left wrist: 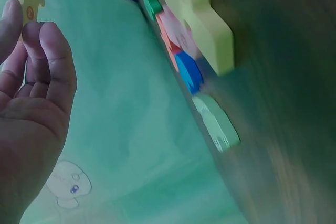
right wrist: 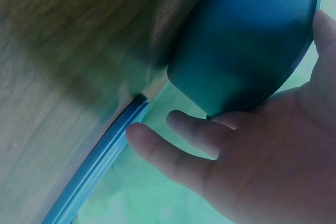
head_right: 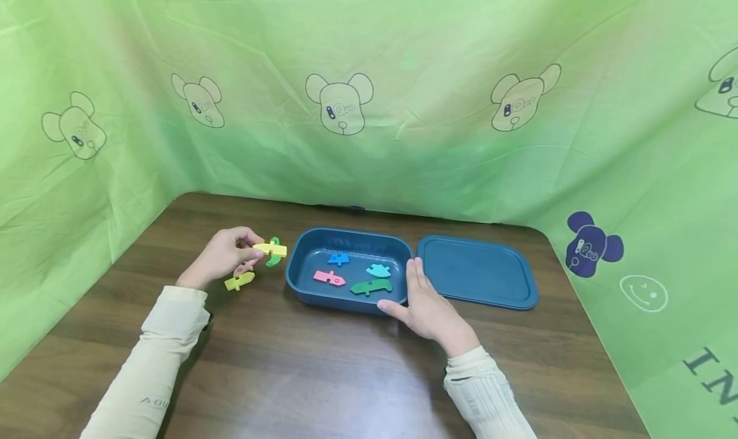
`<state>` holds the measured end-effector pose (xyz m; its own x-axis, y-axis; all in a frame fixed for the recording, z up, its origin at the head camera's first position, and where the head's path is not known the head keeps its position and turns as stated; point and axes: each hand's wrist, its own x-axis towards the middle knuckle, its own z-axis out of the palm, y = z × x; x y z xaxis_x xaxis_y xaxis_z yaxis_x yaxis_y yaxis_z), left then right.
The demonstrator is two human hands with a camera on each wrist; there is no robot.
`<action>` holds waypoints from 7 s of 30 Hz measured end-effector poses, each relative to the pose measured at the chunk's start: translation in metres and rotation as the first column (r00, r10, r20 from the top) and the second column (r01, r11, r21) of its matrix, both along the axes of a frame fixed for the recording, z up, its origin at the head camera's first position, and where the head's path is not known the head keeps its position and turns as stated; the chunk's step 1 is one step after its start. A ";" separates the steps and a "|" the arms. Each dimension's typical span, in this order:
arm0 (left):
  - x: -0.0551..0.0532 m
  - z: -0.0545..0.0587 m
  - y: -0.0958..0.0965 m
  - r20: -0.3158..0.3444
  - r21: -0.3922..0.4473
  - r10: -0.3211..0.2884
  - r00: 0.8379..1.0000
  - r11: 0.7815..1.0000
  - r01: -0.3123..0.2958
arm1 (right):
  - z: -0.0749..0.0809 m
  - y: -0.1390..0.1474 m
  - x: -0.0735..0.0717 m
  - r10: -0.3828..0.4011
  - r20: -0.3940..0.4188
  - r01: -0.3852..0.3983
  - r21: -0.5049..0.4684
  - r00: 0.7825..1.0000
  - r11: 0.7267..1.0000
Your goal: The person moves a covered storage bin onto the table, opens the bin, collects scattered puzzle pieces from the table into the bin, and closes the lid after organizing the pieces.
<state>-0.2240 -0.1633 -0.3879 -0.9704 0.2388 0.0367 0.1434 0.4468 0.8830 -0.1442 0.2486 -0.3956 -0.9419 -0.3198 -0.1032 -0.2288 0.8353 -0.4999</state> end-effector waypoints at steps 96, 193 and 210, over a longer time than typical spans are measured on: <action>0.008 -0.015 0.160 0.065 0.194 0.008 0.998 0.981 -0.021 | -0.001 0.001 -0.005 -0.014 0.038 0.013 0.026 0.999 1.000; 0.026 -0.022 -0.026 0.017 -0.159 0.066 0.998 0.985 -0.063 | -0.004 0.002 -0.002 -0.012 0.031 0.012 0.001 0.999 1.000; 0.027 -0.006 0.004 -0.056 -0.070 0.009 0.998 0.997 -0.013 | -0.007 0.003 -0.004 -0.008 0.022 0.008 0.002 1.000 1.000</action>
<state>-0.1975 -0.1590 -0.3939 -0.9698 0.2324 0.0737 0.1859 0.5095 0.8402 -0.1481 0.2518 -0.4023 -0.9420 -0.3119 -0.1241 -0.2111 0.8380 -0.5032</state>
